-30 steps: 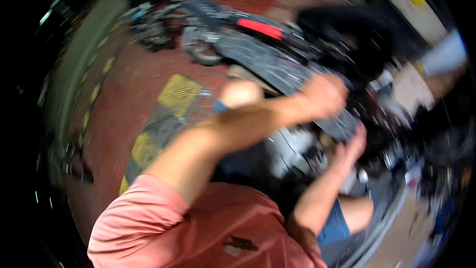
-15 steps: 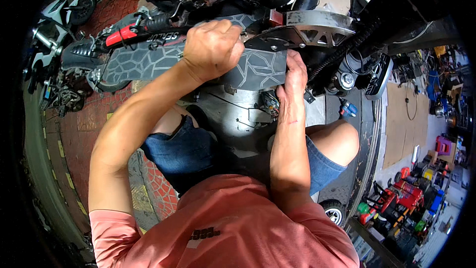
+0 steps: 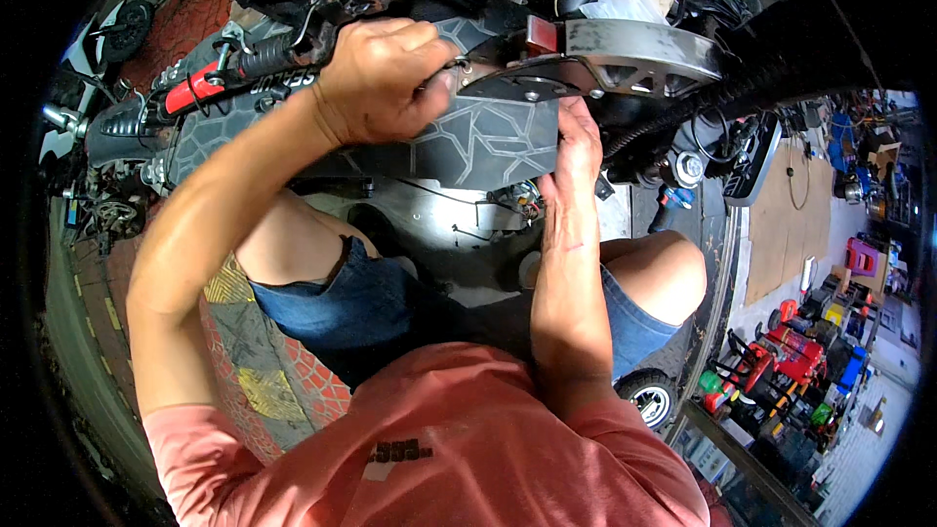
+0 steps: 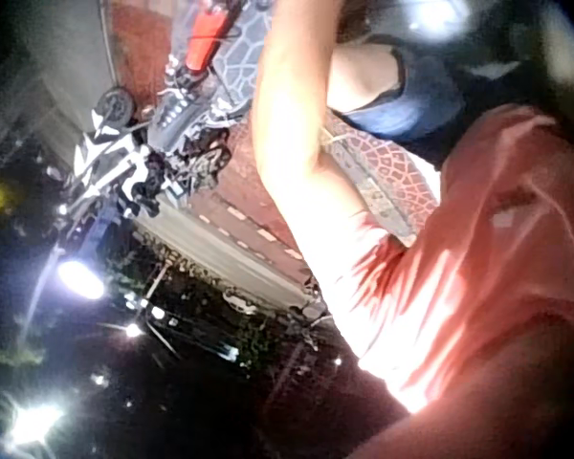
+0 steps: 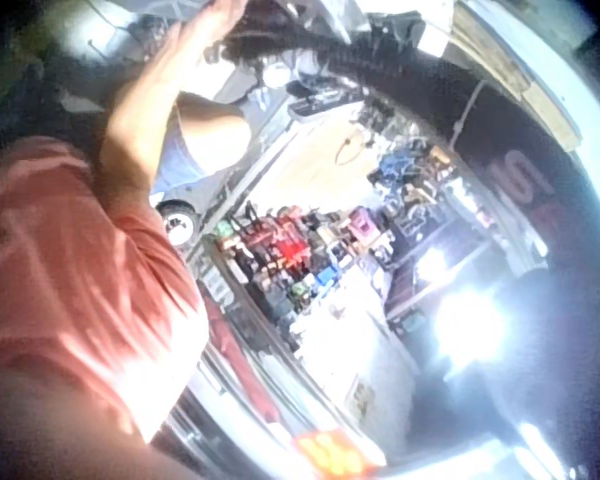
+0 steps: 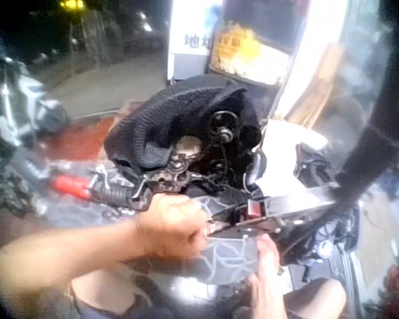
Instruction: The person is repairing an electric scooter in a workshop. They use a screwdriver to tighten screws on the rear wheel assembly and the central body panel while sitting on the floor.
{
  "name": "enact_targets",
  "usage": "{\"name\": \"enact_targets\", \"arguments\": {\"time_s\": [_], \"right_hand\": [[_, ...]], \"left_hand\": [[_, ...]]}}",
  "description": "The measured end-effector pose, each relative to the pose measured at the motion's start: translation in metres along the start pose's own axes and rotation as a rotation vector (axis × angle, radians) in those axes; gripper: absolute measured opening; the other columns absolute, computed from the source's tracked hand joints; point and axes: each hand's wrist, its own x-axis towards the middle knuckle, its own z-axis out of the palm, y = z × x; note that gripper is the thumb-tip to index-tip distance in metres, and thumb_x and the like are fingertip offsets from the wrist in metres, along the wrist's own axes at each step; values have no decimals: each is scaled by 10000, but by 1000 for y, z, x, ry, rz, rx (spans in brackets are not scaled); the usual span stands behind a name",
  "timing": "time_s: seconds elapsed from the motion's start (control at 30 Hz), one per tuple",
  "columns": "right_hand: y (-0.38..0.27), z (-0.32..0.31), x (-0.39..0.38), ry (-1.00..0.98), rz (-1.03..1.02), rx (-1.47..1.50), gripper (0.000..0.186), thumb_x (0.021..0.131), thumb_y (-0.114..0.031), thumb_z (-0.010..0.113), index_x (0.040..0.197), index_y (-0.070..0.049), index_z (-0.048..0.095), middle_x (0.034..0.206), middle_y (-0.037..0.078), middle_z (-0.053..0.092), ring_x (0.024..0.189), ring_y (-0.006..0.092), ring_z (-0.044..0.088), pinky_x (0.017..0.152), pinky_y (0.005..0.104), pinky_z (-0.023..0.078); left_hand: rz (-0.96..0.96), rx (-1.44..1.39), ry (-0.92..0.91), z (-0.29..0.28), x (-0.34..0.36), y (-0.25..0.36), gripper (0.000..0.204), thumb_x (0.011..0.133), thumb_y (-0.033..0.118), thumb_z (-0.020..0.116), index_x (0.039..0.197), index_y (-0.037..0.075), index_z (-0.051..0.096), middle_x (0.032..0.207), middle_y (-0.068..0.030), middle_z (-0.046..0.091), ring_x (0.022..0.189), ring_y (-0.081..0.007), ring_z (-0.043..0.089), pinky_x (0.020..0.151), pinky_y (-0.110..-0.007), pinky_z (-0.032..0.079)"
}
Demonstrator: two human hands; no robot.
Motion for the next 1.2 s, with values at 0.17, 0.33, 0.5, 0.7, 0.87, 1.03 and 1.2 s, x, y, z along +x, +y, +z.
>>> {"name": "enact_targets", "arguments": {"time_s": [0.17, 0.33, 0.5, 0.7, 0.87, 1.03, 1.2], "right_hand": [[4, -16, 6, -76, -26, 2, 87, 967, -53, 579, 997, -4, 644, 932, 86, 703, 817, 163, 655, 790, 290, 543], [10, -17, 11, -103, -45, -43, 143, 970, -60, 588, 1073, 6, 662, 959, 69, 712, 849, 145, 652, 808, 277, 525], [13, -15, -5, 2, -97, -32, 175, 1005, -131, 668, 1116, 4, 655, 948, 69, 723, 756, 115, 624, 689, 250, 495], [12, -26, -52, 164, -389, -91, 210, 1041, -166, 664, 1166, -4, 620, 972, 129, 767, 714, 95, 654, 619, 222, 488], [-27, -60, -104, 389, -658, -326, 191, 1059, -221, 651, 1098, -35, 630, 879, 44, 698, 767, 98, 635, 706, 245, 512], [-80, -59, -144, 219, -235, 30, 387, 1107, -405, 531, 1052, -34, 625, 992, 108, 715, 795, 158, 675, 642, 264, 538], [-72, -35, -178, -194, -25, -109, 325, 1093, -360, 572, 1060, -42, 632, 738, 20, 593, 559, 101, 551, 478, 240, 362]], "left_hand": [[-32, 85, 19, -1, 5, 11, 107, 874, 133, 688, 913, 34, 679, 786, -116, 637, 714, -337, 665, 632, -441, 550], [-249, 167, -27, -4, 3, 32, 134, 933, 160, 656, 930, 32, 694, 832, -144, 662, 766, -371, 686, 685, -480, 556], [-581, 51, 131, -23, 22, 64, 240, 1014, 230, 600, 1024, 25, 725, 925, -184, 730, 838, -363, 724, 723, -428, 562], [-573, -642, 255, 14, -2, 162, 220, 1064, 172, 586, 1101, -11, 703, 846, -19, 713, 773, -84, 617, 725, -258, 510], [-658, -947, 266, 40, -10, 193, 215, 1059, 160, 588, 1170, -14, 646, 843, -39, 716, 754, -66, 604, 695, -214, 494], [-847, -1396, 213, 38, 20, 201, 222, 1069, 159, 584, 1183, -26, 631, 920, -106, 733, 772, -121, 665, 667, -253, 560], [-741, -1111, 173, 58, 32, 206, 246, 1035, 158, 661, 1156, -50, 717, 945, -91, 695, 795, -125, 659, 663, -258, 541]]}}
